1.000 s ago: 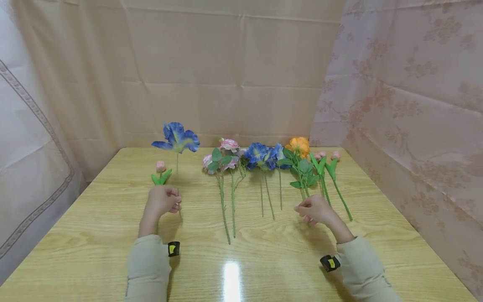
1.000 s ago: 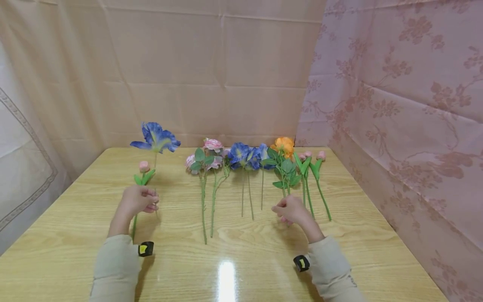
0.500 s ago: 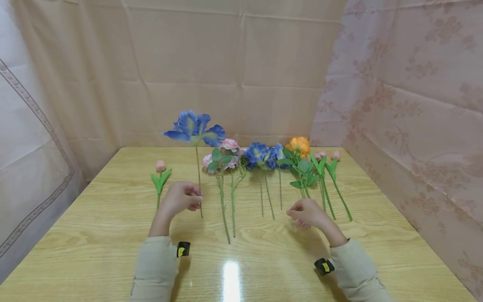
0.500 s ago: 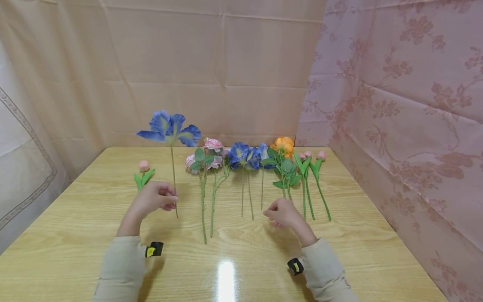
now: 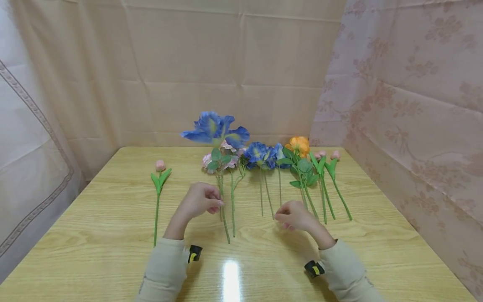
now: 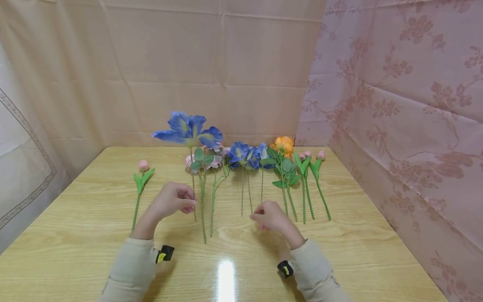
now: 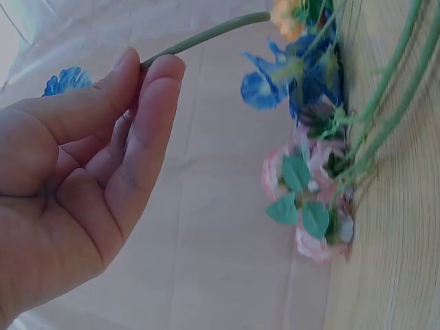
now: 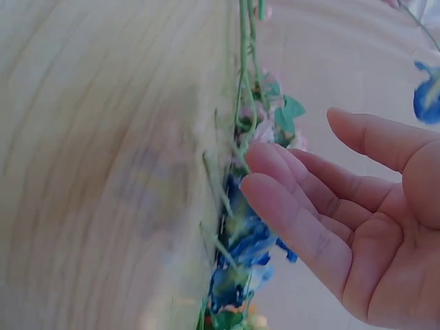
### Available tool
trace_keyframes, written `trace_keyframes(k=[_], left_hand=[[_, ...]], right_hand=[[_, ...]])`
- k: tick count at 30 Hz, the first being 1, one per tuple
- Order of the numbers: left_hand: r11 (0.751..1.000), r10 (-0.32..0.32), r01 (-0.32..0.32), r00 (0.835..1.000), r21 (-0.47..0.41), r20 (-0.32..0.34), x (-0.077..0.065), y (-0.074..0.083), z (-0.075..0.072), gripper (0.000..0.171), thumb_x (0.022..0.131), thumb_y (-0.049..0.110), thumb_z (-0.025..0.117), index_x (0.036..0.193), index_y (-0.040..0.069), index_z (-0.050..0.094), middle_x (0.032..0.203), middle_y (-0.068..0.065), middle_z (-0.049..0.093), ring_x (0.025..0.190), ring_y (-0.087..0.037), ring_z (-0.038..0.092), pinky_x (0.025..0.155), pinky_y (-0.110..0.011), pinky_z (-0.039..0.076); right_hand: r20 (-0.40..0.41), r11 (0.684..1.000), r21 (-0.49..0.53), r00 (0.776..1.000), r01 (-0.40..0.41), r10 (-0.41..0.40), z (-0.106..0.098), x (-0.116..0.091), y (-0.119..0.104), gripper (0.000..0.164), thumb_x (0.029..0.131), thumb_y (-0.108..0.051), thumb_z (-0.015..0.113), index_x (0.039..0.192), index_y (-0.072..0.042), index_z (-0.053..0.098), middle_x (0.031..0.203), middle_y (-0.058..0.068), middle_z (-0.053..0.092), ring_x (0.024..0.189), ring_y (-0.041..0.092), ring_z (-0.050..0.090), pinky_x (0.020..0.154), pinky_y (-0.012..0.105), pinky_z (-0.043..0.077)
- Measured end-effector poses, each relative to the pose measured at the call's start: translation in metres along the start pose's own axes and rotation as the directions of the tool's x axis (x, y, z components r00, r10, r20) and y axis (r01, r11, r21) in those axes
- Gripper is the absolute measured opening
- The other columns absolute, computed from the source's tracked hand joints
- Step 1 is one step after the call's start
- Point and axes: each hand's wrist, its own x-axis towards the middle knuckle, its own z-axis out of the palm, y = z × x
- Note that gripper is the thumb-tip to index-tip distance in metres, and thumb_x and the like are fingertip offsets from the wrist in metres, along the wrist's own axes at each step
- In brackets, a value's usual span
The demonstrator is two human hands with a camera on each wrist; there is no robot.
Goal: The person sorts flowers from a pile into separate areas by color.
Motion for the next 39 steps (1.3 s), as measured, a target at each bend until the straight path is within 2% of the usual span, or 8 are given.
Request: trace_keyframes(k=[5,13,17,22,27,35,39], left_hand=[[1.000,0.017,-0.017,1.000,-0.012,0.026,0.002,0.006,0.010,0.008,0.079,-0.003,0.063,0.073,-0.006,0.060,0.066,-0.016,0.061,0.053,-0.025,0.060,0.051,-0.037,0.051],[0.998,0.056,-0.056,0.996,0.010,0.068,0.007,0.009,0.025,0.010,0.081,-0.004,0.061,0.072,-0.009,0.060,0.063,-0.014,0.061,0.051,-0.026,0.060,0.048,-0.033,0.050],[0.997,0.077,-0.077,0.993,0.005,0.084,0.007,0.012,0.031,0.012,0.081,-0.003,0.061,0.071,-0.009,0.060,0.062,-0.013,0.061,0.051,-0.029,0.059,0.048,-0.034,0.051],[0.997,0.076,-0.077,0.992,0.001,0.099,0.007,0.014,0.038,0.011,0.082,-0.002,0.061,0.071,-0.007,0.060,0.062,-0.007,0.060,0.050,-0.027,0.059,0.048,-0.033,0.051],[0.995,0.083,-0.088,0.992,0.051,0.099,0.008,0.015,0.042,0.012,0.082,0.002,0.062,0.071,-0.002,0.061,0.063,-0.003,0.059,0.049,-0.020,0.058,0.049,-0.036,0.050],[0.990,0.094,-0.105,0.989,0.092,0.111,0.010,0.015,0.047,0.011,0.081,0.003,0.063,0.071,-0.001,0.062,0.064,-0.001,0.060,0.047,-0.013,0.055,0.045,-0.025,0.046],[0.987,0.096,-0.109,0.989,0.116,0.114,0.010,0.015,0.049,0.011,0.081,0.003,0.064,0.070,0.001,0.062,0.064,0.000,0.060,0.046,-0.011,0.054,0.044,-0.024,0.045]], right_hand=[[0.012,0.998,0.010,0.998,0.060,-0.060,0.007,0.001,-0.009,0.016,0.087,-0.008,0.057,0.089,0.007,0.063,0.071,0.015,0.061,0.057,0.029,0.059,0.049,0.032,0.050],[0.043,0.992,0.049,0.992,0.116,-0.118,0.018,0.001,-0.021,0.023,0.087,-0.010,0.057,0.097,0.010,0.061,0.082,0.018,0.063,0.063,0.029,0.060,0.052,0.029,0.050],[0.047,0.984,0.092,0.986,0.153,-0.158,0.026,0.001,-0.027,0.024,0.087,-0.011,0.058,0.097,0.011,0.060,0.081,0.020,0.062,0.065,0.031,0.061,0.054,0.031,0.051],[-0.005,0.960,0.162,0.973,0.228,-0.230,0.035,0.001,-0.034,0.021,0.085,-0.006,0.059,0.094,0.012,0.060,0.079,0.018,0.062,0.066,0.027,0.062,0.055,0.032,0.052],[-0.079,0.931,0.230,0.959,0.282,-0.271,0.043,0.002,-0.037,0.015,0.082,-0.001,0.062,0.090,0.012,0.060,0.080,0.016,0.062,0.068,0.020,0.062,0.057,0.028,0.052],[-0.136,0.916,0.251,0.949,0.312,-0.285,0.050,0.004,-0.038,0.013,0.080,0.001,0.063,0.086,0.012,0.061,0.077,0.016,0.062,0.065,0.017,0.062,0.056,0.027,0.052],[-0.140,0.908,0.280,0.949,0.311,-0.282,0.052,0.004,-0.038,0.010,0.079,0.005,0.062,0.085,0.013,0.060,0.076,0.018,0.062,0.064,0.016,0.062,0.057,0.028,0.052]])
